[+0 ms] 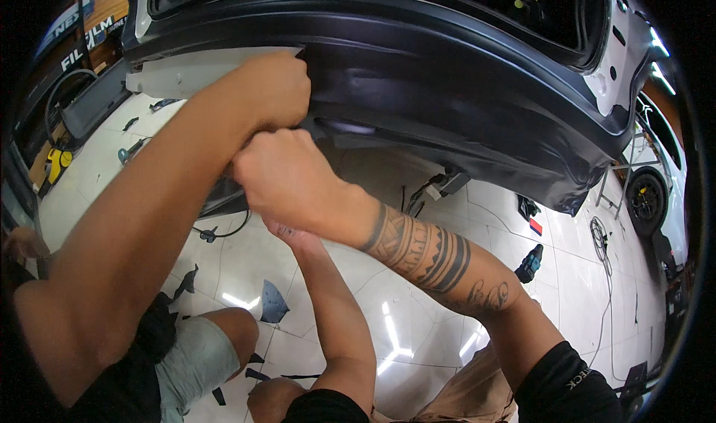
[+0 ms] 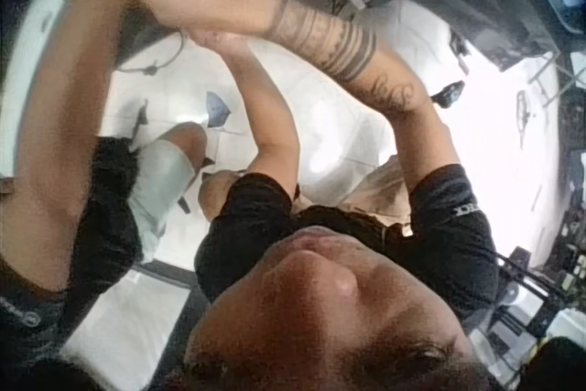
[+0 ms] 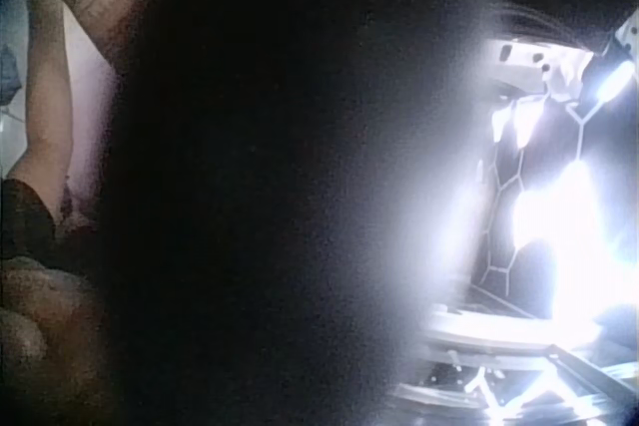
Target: The person kneels on the floor and applies a black vinyl wrap to a car bumper. They use a squeegee to smooth the film and a knife to trim the edges, then peel away the excess material.
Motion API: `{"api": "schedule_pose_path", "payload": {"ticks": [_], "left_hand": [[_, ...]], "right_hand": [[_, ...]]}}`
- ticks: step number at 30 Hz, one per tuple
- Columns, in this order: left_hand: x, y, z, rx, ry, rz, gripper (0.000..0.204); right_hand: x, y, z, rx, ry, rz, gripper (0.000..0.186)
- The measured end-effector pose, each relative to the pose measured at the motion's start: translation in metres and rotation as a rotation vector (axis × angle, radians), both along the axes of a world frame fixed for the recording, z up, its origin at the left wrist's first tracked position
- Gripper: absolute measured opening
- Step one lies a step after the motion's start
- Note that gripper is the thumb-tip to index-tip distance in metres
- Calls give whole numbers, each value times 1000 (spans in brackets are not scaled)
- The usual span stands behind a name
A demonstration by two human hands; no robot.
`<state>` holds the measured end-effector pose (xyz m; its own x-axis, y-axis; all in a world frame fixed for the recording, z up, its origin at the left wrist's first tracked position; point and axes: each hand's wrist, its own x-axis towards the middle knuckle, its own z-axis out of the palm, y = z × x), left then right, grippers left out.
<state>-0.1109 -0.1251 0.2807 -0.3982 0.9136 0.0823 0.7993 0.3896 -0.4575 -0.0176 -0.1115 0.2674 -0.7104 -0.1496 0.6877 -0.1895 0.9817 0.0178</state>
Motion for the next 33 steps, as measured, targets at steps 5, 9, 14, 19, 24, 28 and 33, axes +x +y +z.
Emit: {"api": "schedule_pose_path", "payload": {"ticks": [5, 9, 14, 19, 24, 28, 33], "left_hand": [[46, -18, 87, -775, 31, -17, 47], [39, -31, 62, -542, 251, -234, 24], [31, -31, 24, -268, 484, -516, 15], [48, -46, 21, -395, 526, -585, 14], [86, -78, 18, -355, 492, -515, 13], [102, -83, 20, -407, 501, -504, 12], [110, -82, 22, -500, 505, -506, 12]], "right_hand": [[23, -27, -10, 81, -68, 78, 8], [34, -33, -12, 79, -48, 89, 7], [44, -27, -29, 127, -154, 25, 7], [55, -39, -42, 118, -69, 88, 11], [79, -59, -49, 109, -112, 117, 12], [90, -64, -49, 52, -111, 121, 12], [97, -66, -53, 47, -87, 110, 13]]}}
